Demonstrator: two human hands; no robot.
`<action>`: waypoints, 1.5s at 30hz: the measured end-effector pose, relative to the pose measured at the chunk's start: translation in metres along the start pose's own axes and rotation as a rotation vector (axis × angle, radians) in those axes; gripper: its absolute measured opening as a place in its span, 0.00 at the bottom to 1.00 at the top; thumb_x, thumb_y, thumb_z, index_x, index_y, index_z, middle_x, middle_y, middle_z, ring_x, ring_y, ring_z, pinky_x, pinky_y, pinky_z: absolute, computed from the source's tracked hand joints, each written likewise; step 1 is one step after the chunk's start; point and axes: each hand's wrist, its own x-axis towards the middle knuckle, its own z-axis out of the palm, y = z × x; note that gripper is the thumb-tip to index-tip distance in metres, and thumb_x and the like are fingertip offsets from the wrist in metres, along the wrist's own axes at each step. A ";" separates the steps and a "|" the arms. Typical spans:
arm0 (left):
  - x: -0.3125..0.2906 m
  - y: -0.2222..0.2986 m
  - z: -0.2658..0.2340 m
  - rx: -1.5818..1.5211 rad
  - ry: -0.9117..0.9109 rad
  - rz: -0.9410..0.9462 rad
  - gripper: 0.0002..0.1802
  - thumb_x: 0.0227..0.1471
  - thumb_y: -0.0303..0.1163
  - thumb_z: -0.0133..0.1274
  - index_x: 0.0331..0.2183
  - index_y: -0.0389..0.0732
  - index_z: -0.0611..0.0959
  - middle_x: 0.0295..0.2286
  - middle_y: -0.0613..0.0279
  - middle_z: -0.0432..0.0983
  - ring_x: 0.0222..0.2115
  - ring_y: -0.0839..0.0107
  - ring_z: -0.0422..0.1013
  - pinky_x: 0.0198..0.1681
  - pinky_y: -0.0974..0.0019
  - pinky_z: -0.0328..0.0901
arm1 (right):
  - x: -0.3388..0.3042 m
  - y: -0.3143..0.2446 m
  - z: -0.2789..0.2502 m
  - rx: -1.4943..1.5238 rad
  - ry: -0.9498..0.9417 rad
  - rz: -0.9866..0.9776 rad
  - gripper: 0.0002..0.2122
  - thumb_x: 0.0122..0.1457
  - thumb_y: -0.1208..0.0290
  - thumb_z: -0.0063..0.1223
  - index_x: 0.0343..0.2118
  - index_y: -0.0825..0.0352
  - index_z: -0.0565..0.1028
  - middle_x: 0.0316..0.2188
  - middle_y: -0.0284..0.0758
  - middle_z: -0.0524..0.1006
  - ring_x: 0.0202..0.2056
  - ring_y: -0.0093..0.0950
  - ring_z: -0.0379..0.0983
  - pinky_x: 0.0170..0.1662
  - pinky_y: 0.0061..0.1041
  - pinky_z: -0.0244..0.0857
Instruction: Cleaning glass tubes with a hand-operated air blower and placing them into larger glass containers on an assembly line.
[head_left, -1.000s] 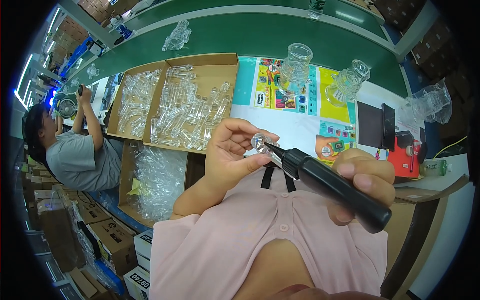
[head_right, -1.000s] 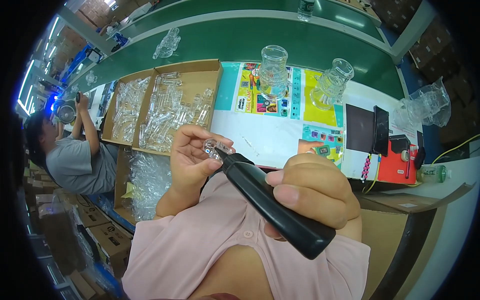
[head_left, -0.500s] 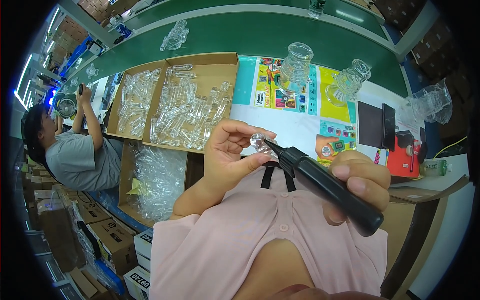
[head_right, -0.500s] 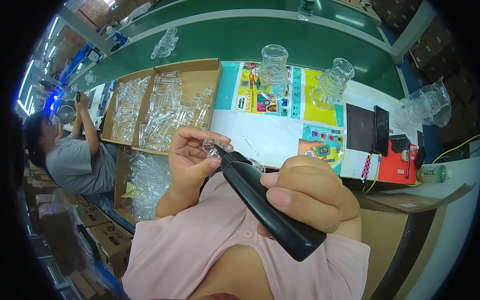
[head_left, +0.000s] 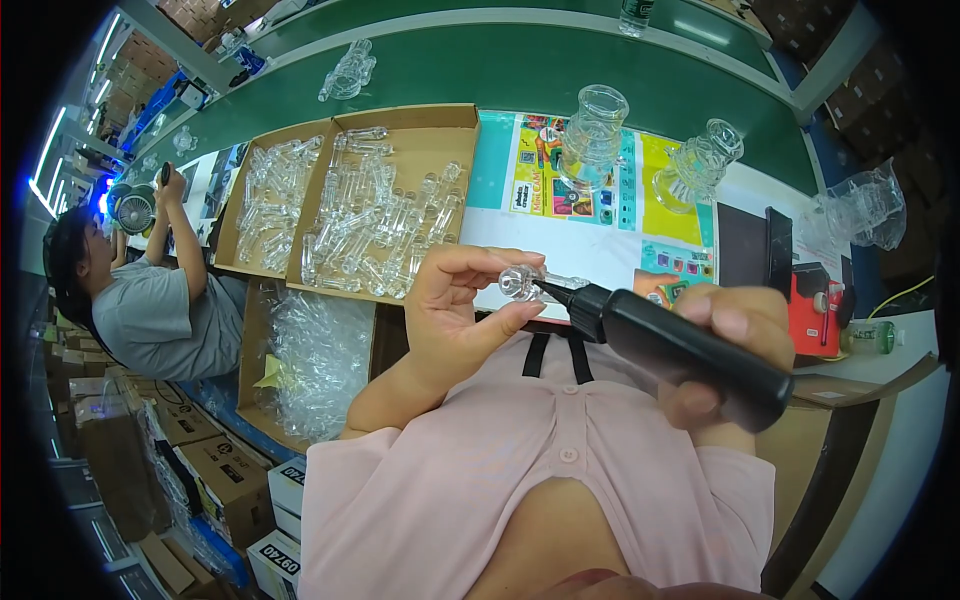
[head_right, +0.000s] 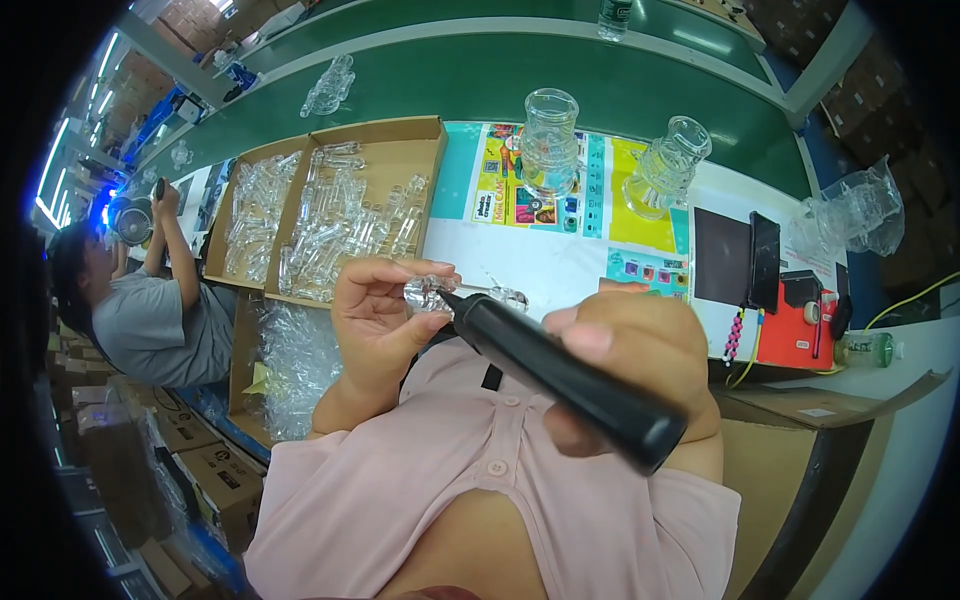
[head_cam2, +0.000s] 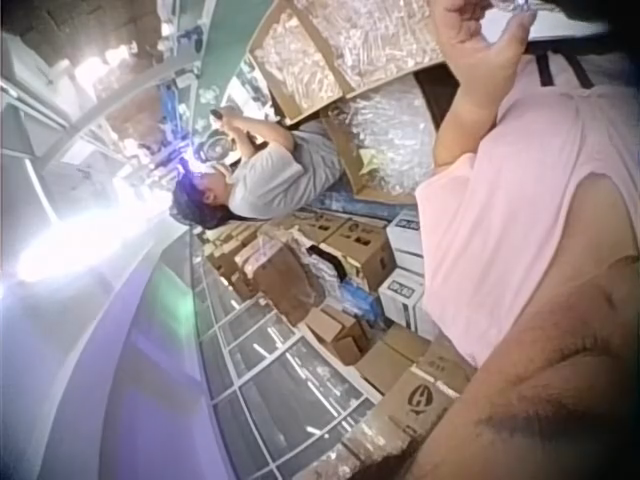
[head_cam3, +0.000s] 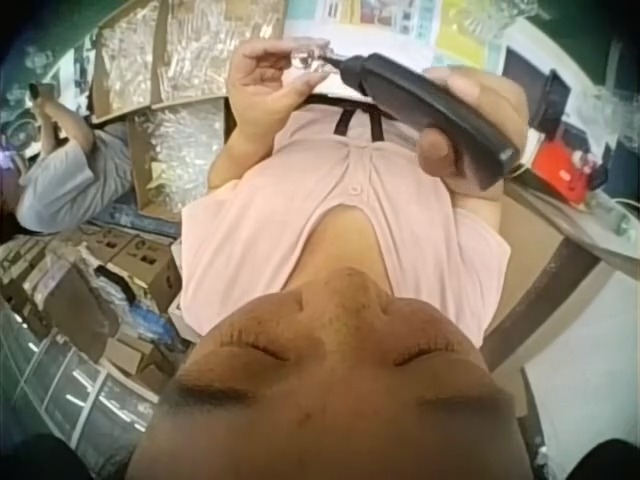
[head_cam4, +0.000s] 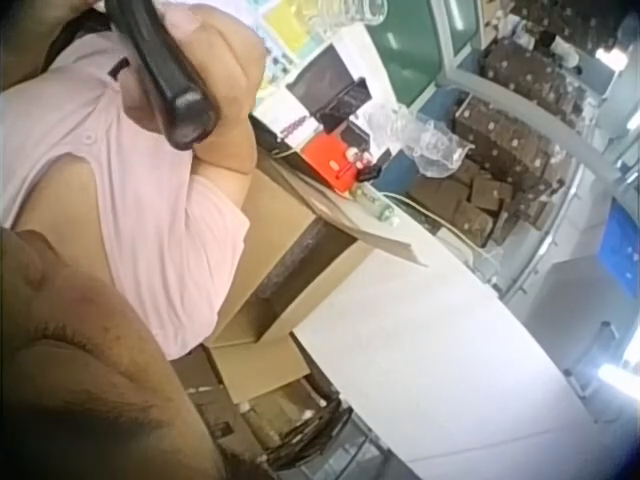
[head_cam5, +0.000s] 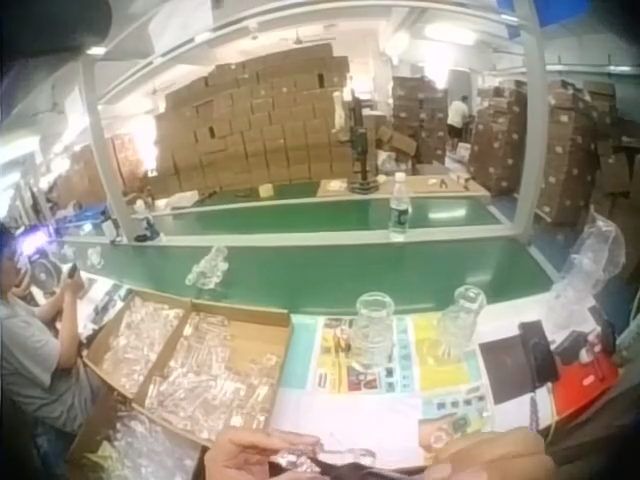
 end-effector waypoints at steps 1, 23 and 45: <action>0.000 0.000 0.000 0.017 -0.005 0.023 0.23 0.37 0.14 0.57 0.36 0.36 0.66 0.37 0.45 0.71 0.39 0.65 0.70 0.43 0.67 0.64 | 0.000 0.000 0.000 0.001 0.000 -0.001 0.24 0.56 0.51 0.42 0.40 0.73 0.62 0.31 0.42 0.66 0.29 0.28 0.65 0.26 0.21 0.66; 0.069 -0.102 -0.044 0.596 -0.135 -0.438 0.22 0.39 0.25 0.56 0.38 0.33 0.67 0.32 0.54 0.70 0.34 0.67 0.70 0.35 0.70 0.66 | -0.024 0.077 0.023 1.375 0.921 1.020 0.08 0.56 0.66 0.45 0.30 0.65 0.69 0.24 0.32 0.70 0.19 0.19 0.62 0.12 0.11 0.48; 0.073 -0.078 -0.196 1.771 0.107 -0.722 0.25 0.40 0.47 0.56 0.33 0.34 0.76 0.31 0.48 0.73 0.35 0.55 0.69 0.36 0.57 0.65 | -0.030 0.091 0.019 1.368 0.912 0.940 0.10 0.57 0.67 0.45 0.36 0.69 0.68 0.29 0.36 0.71 0.14 0.15 0.58 0.11 0.09 0.47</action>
